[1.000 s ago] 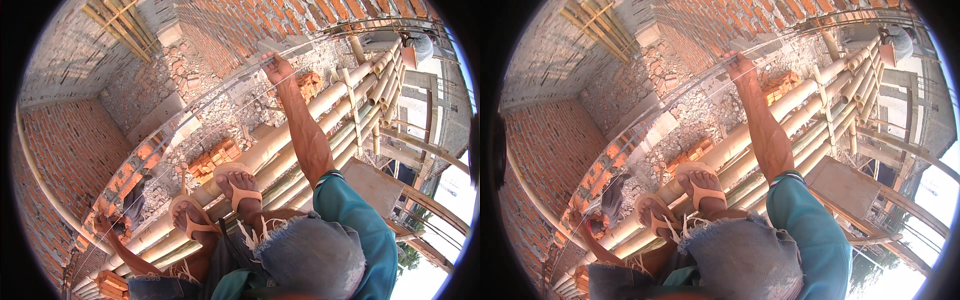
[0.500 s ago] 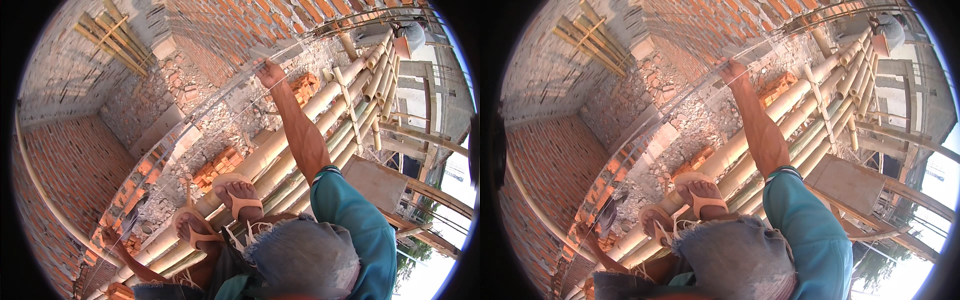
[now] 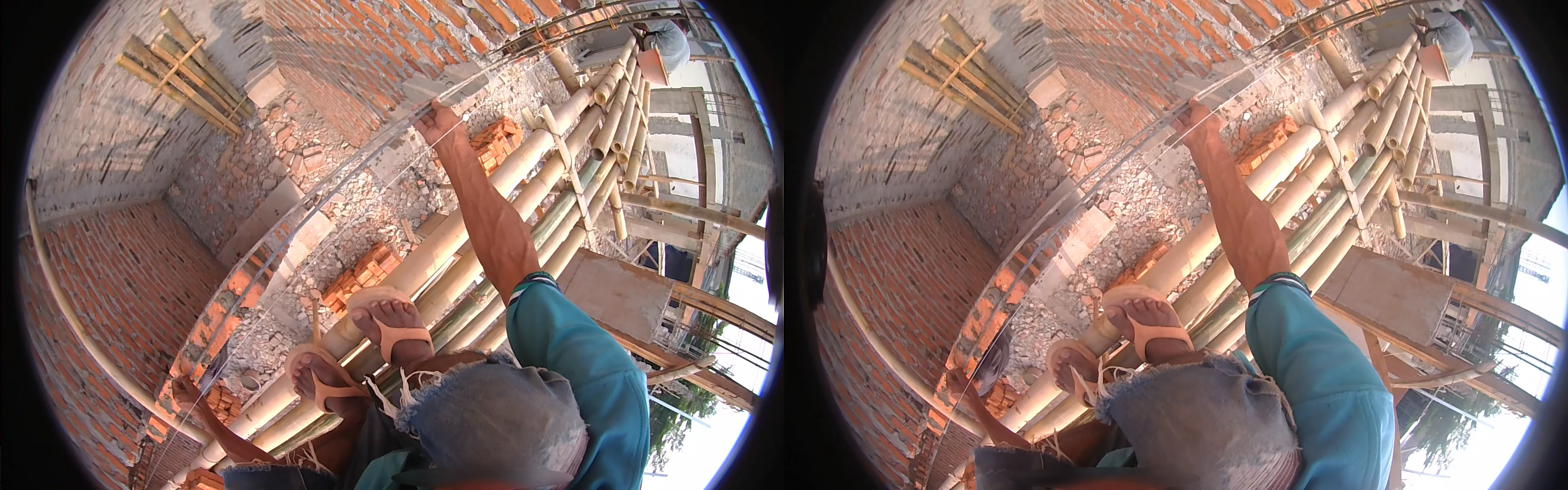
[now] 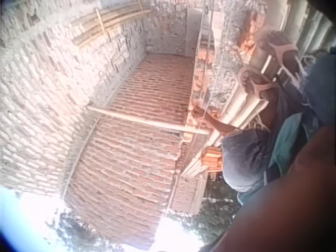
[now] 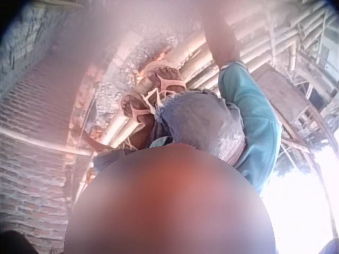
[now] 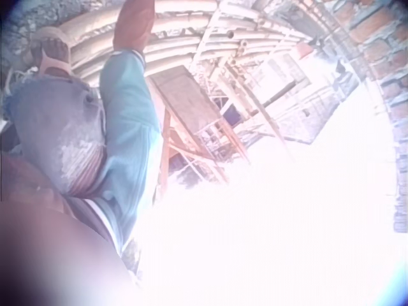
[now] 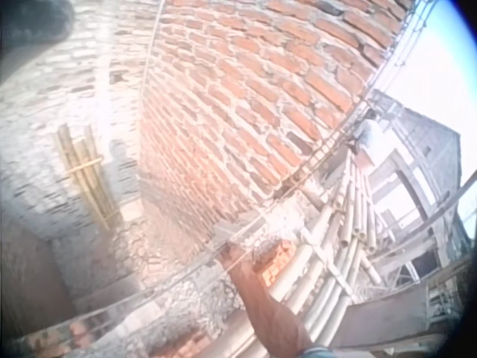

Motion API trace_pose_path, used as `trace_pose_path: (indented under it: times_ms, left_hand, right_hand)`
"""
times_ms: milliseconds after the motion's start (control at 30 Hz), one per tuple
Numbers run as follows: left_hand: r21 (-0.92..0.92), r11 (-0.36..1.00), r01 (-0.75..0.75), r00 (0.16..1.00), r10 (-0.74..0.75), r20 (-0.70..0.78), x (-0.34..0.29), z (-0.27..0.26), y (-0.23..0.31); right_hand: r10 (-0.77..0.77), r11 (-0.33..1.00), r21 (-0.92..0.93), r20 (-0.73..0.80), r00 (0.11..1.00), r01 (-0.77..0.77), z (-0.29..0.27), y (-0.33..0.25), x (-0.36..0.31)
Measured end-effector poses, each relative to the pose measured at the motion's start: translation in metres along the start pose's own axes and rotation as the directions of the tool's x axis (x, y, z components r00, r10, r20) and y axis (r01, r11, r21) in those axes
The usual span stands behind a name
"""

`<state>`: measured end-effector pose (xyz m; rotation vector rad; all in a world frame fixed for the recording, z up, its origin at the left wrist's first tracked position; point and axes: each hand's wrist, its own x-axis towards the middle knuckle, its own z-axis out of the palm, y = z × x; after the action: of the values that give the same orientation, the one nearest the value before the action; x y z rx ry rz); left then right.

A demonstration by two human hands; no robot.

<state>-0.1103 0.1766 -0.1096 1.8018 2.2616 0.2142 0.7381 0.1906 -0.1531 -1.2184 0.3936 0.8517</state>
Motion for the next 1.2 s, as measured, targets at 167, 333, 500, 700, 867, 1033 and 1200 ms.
trace_pose_path:
  times_ms: [167,333,500,700,867,1033,1200]
  left_hand:
    - [-0.035,0.999,-0.008,0.999,0.01,0.053,0.001,-0.001,0.004]
    - [-0.124,0.991,-0.051,0.998,0.055,0.024,-0.008,-0.002,0.019]
    - [-0.092,0.994,-0.06,0.998,0.061,0.009,-0.007,-0.004,0.028]
    - [-0.13,0.991,-0.045,0.999,0.044,-0.012,-0.006,0.0,0.023]
    - [-0.087,0.996,0.009,1.0,-0.01,-0.014,-0.009,0.002,0.019]
    - [-0.158,0.987,0.019,1.0,-0.022,-0.016,-0.007,0.006,0.014]
    - [-0.061,0.997,0.043,0.999,-0.043,0.003,0.0,0.001,0.009]
  right_hand:
    - [-0.094,0.994,-0.043,0.043,0.995,0.096,0.001,-0.001,-0.007]
    - [-0.047,0.994,-0.098,-0.026,0.999,0.044,0.003,-0.008,-0.008]
    - [-0.051,0.994,-0.092,0.04,0.998,0.055,-0.002,-0.005,-0.004]
    - [-0.037,0.999,0.026,0.096,0.995,0.035,0.002,0.003,-0.003]
    - [-0.001,0.999,0.035,0.094,0.996,-0.003,0.006,0.002,-0.009]
    - [-0.005,1.0,-0.023,0.038,0.999,0.006,0.006,0.002,-0.002]
    - [0.073,0.997,-0.01,0.04,0.997,-0.072,-0.001,0.001,0.009]
